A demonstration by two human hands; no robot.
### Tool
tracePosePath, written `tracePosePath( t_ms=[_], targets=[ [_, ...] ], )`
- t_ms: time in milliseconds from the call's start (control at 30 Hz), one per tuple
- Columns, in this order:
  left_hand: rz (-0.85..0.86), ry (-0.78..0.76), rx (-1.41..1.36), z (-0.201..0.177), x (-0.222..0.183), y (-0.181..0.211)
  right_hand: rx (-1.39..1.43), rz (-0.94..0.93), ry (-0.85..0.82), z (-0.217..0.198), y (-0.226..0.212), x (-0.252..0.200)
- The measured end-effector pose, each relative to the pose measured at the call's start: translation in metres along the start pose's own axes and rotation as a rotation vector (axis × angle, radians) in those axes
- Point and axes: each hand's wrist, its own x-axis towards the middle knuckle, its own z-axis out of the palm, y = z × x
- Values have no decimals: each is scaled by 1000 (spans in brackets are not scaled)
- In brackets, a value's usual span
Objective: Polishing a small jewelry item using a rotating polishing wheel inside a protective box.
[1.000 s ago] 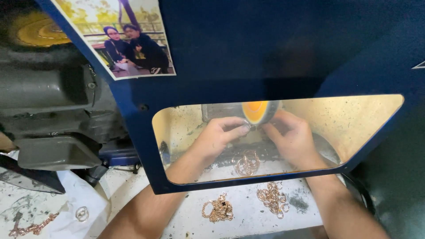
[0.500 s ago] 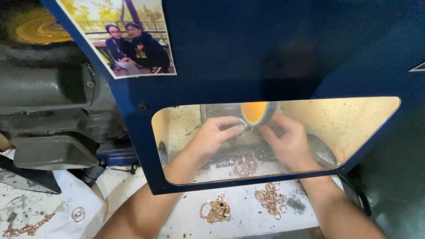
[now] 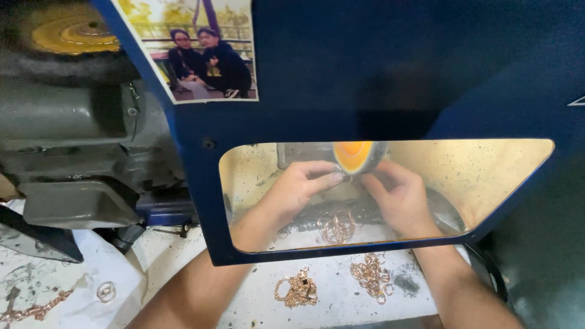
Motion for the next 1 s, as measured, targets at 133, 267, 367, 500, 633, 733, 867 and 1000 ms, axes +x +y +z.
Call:
tracePosePath(
  t_ms=[133,267,367,500,633,733,867,1000],
  targets=[
    [-26,23,1,-2,-2,0,-20,10,-17,5,-13,1],
    [-34,31,27,-2,-2,3,7,83,-85,-4,-6,1],
    [-50,50,22,1,-2,3,39,171,-119,-1,-8,-1],
    [-63,60,51,-4,6,-3,144,208,-91,7,-3,-2],
    [-51,72,46,-12,3,-1,90,198,-84,17,-12,-4],
    [28,24,60,-20,2,-2,173,224,-125,18,-14,-3],
    [190,-109,211,-28,0,4,99,250,-179,2,22,0],
    [214,-156,368,-20,-1,3,83,248,-126,-1,-6,2]
  ],
)
